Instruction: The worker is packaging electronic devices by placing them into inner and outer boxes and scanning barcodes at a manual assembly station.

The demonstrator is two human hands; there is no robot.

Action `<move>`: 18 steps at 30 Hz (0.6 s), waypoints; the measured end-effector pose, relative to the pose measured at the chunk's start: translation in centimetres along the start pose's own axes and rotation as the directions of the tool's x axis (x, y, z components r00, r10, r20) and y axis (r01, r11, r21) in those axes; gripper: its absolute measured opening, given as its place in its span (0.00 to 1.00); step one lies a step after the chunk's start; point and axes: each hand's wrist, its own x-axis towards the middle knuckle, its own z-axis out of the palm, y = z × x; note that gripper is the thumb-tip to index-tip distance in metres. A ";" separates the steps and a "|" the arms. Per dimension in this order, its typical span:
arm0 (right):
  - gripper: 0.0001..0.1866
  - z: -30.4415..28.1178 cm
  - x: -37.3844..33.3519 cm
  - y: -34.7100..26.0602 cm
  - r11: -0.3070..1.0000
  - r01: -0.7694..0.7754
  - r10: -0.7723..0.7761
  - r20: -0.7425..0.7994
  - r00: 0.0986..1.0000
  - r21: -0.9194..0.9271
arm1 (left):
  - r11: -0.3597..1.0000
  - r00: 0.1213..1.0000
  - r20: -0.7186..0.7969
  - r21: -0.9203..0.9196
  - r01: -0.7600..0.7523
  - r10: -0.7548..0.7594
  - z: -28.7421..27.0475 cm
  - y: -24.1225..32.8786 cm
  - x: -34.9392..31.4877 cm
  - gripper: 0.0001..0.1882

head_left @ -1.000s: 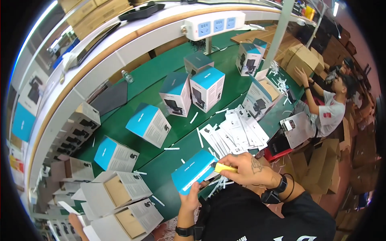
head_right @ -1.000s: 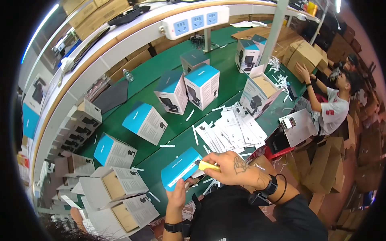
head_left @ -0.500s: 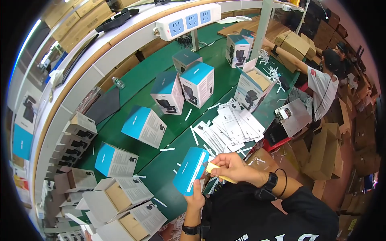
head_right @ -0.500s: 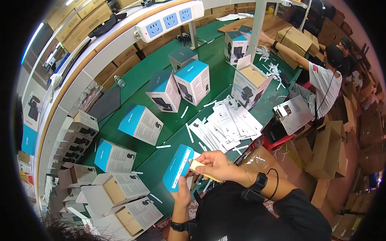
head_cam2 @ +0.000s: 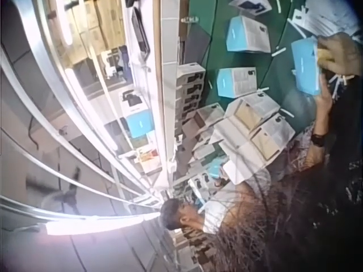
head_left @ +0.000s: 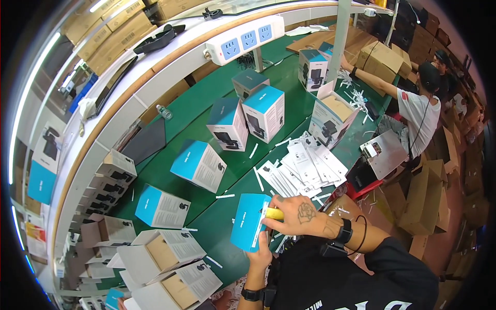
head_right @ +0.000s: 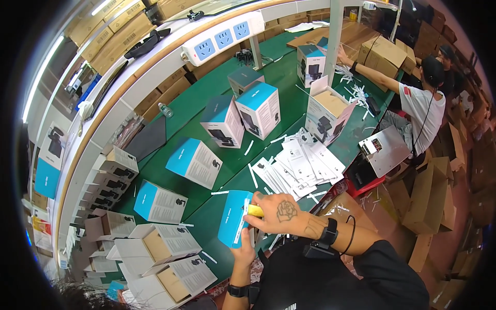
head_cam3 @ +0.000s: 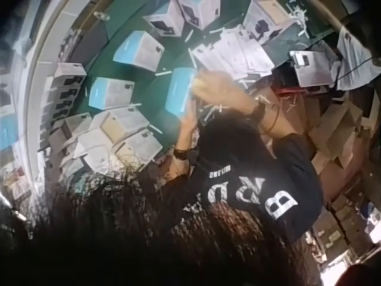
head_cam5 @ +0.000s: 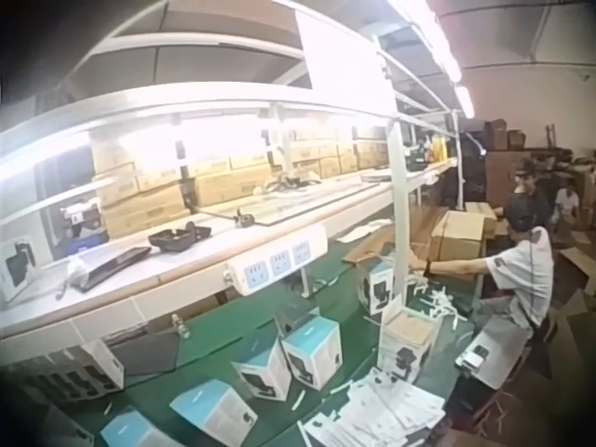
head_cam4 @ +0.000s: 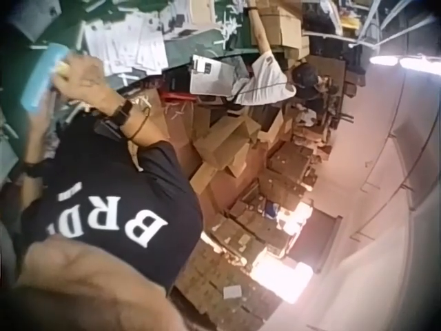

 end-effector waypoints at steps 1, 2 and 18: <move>0.12 -0.2 0.2 -0.1 0.996 -0.026 0.031 0.060 0.998 -0.082 | 1.000 1.000 0.000 0.002 0.001 -0.001 -0.2 0.1 0.0 0.20; 0.12 -0.2 0.3 -0.1 0.997 -0.026 0.031 0.061 0.998 -0.079 | 1.000 0.999 0.036 0.007 0.030 -0.031 -0.6 0.3 0.0 0.20; 0.28 -4.0 0.3 8.0 0.856 -0.205 0.063 0.298 0.952 0.474 | 0.854 0.883 0.177 -0.231 0.466 -0.434 -2.9 -0.4 0.7 0.26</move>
